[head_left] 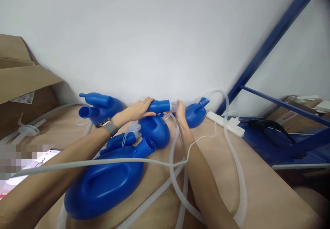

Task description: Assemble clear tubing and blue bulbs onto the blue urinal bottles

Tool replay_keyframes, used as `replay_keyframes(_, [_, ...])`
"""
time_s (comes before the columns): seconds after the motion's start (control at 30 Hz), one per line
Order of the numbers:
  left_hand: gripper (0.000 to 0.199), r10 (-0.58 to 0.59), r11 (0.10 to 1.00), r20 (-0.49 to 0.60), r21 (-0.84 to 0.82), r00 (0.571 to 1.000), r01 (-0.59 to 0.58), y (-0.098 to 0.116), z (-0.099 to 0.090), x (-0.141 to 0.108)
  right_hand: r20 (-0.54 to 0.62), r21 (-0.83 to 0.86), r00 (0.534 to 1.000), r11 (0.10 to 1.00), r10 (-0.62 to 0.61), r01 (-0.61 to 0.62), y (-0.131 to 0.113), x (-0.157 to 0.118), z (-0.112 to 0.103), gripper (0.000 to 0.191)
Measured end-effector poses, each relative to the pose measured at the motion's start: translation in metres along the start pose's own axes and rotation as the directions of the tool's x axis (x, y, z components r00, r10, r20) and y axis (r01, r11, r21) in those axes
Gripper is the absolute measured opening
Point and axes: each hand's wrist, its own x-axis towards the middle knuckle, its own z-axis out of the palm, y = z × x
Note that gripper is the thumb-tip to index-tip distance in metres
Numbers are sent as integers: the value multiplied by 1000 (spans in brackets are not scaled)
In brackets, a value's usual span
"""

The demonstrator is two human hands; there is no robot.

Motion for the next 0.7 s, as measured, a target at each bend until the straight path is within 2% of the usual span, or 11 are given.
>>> replay_keyframes(0.07, [76, -40, 999, 13, -18, 999, 40, -3, -1, -2, 27, 31, 998, 997, 65, -65, -5, 0, -9, 57])
replay_keyframes(0.17, [76, -101, 994, 46, -45, 994, 103, -10, -6, -1, 177, -29, 967, 983, 183, -181, -14, -11, -29, 56])
replay_keyframes(0.23, [78, -136, 987, 73, -72, 988, 141, -17, -12, 0, 316, -94, 907, 961, 277, -260, -20, -22, -44, 59])
replay_keyframes(0.3, [80, -159, 979, 108, -110, 981, 171, -23, -20, -1, 447, -154, 822, 936, 352, -317, -27, -32, -56, 59])
replay_keyframes(0.37, [83, -168, 970, 146, -153, 975, 190, -29, -27, -4, 528, -130, 782, 941, 332, -312, -33, -37, -62, 62])
replay_keyframes(0.4, [83, -167, 965, 166, -173, 972, 196, -32, -31, -5, 556, -87, 783, 956, 279, -279, -36, -37, -62, 66])
replay_keyframes(0.47, [82, -159, 958, 198, -207, 967, 200, -35, -37, -6, 538, 16, 836, 990, 110, -141, -41, -35, -56, 71])
replay_keyframes(0.53, [80, -150, 953, 217, -229, 964, 200, -36, -41, -8, 424, 57, 902, 996, -85, 67, -45, -33, -45, 65])
replay_keyframes(0.57, [80, -150, 951, 222, -233, 963, 202, -35, -43, -8, 367, 32, 915, 985, -168, 168, -47, -32, -38, 60])
replay_keyframes(0.6, [81, -154, 951, 223, -232, 963, 206, -33, -43, -8, 340, -8, 909, 966, -239, 257, -49, -33, -30, 53])
replay_keyframes(0.7, [93, -175, 952, 206, -216, 963, 219, -26, -38, -9, 374, -141, 844, 876, -384, 461, -51, -37, -5, 38])
